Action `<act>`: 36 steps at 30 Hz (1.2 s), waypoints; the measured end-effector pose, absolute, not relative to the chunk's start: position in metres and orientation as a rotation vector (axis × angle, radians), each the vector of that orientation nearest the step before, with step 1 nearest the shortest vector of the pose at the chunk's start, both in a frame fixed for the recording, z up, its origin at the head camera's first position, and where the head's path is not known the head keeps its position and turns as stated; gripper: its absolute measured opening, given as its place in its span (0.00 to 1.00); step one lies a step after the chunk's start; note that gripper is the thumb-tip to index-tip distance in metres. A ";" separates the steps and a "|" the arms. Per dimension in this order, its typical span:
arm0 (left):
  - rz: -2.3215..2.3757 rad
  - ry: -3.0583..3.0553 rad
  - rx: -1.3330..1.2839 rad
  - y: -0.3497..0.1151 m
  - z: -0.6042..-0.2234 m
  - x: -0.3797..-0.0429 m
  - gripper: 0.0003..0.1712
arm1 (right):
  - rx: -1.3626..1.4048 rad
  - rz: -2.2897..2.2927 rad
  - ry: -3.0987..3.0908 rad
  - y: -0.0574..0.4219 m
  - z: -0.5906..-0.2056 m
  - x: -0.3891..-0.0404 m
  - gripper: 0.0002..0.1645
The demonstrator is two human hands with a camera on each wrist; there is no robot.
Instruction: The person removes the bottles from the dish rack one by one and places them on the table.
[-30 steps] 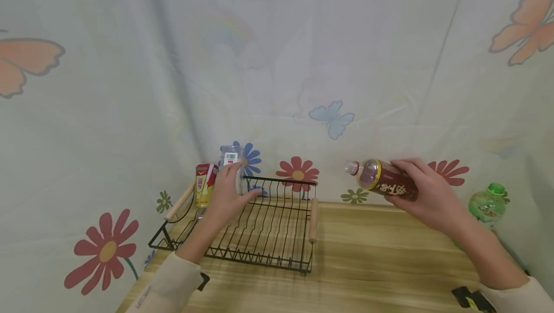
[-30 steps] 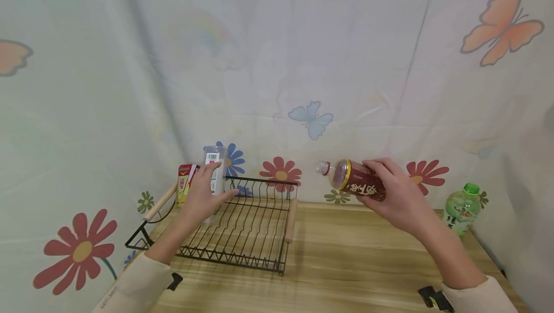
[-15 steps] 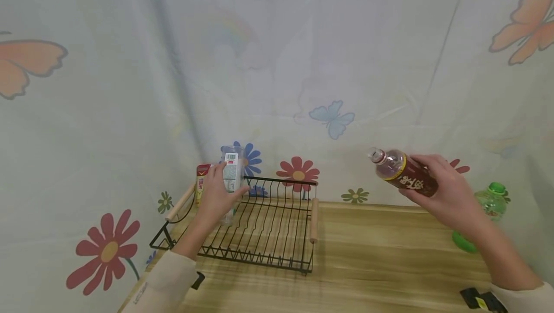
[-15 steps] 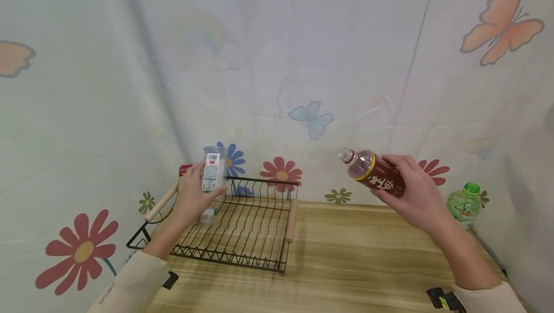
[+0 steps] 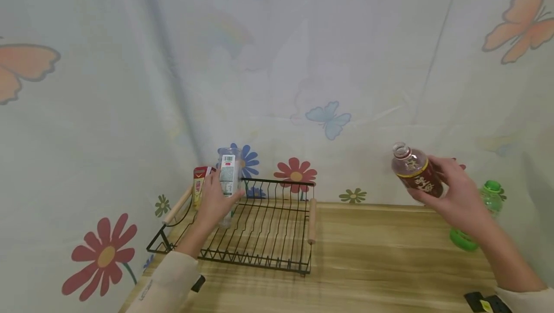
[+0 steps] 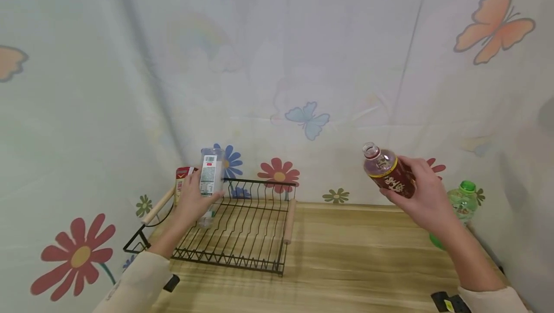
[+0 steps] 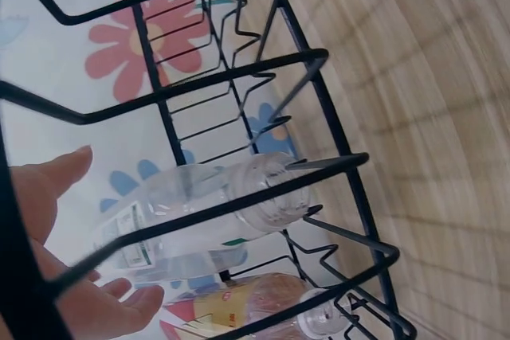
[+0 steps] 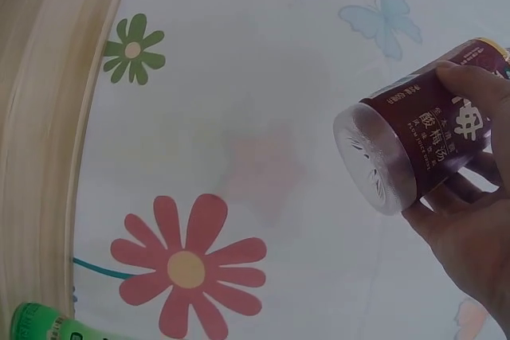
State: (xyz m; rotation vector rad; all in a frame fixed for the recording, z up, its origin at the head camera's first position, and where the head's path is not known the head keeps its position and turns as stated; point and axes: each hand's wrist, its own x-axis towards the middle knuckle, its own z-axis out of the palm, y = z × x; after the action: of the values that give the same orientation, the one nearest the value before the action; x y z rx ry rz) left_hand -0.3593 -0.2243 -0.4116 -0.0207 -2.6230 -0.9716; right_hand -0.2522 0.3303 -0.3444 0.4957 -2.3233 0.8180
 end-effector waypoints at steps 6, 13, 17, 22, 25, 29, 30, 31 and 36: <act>-0.963 -2.615 -0.013 -0.226 -0.418 -0.364 0.63 | 0.405 0.873 -2.356 0.338 -0.349 -0.252 0.50; -0.967 -2.622 -0.013 -0.230 -0.428 -0.371 0.67 | 0.381 0.941 -2.380 0.349 -0.364 -0.256 0.51; -0.989 -2.608 -0.004 -0.232 -0.434 -0.375 0.67 | 0.339 0.957 -2.401 0.353 -0.373 -0.260 0.49; -0.979 -2.621 0.037 -0.237 -0.443 -0.375 0.67 | 0.342 1.013 -2.416 0.359 -0.385 -0.263 0.48; -0.949 -2.640 0.062 -0.240 -0.450 -0.373 0.66 | 0.324 1.048 -2.439 0.361 -0.393 -0.266 0.47; -0.912 -2.647 0.072 -0.239 -0.454 -0.376 0.65 | 0.281 1.091 -2.454 0.366 -0.404 -0.268 0.47; -0.907 -2.646 0.070 -0.238 -0.454 -0.377 0.65 | 0.269 1.104 -2.456 0.368 -0.406 -0.268 0.47; -0.903 -2.642 0.065 -0.237 -0.453 -0.378 0.65 | 0.263 1.117 -2.457 0.370 -0.408 -0.269 0.48; -0.901 -2.623 0.059 -0.236 -0.450 -0.380 0.64 | 0.258 1.160 -2.476 0.377 -0.418 -0.272 0.47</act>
State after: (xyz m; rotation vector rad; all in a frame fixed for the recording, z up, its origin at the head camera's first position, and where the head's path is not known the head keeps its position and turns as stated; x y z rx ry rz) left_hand -0.3801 -0.2356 -0.4502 0.0593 -2.6231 -0.9008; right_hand -0.2719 0.3774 -0.4183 0.2582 -2.4762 1.1596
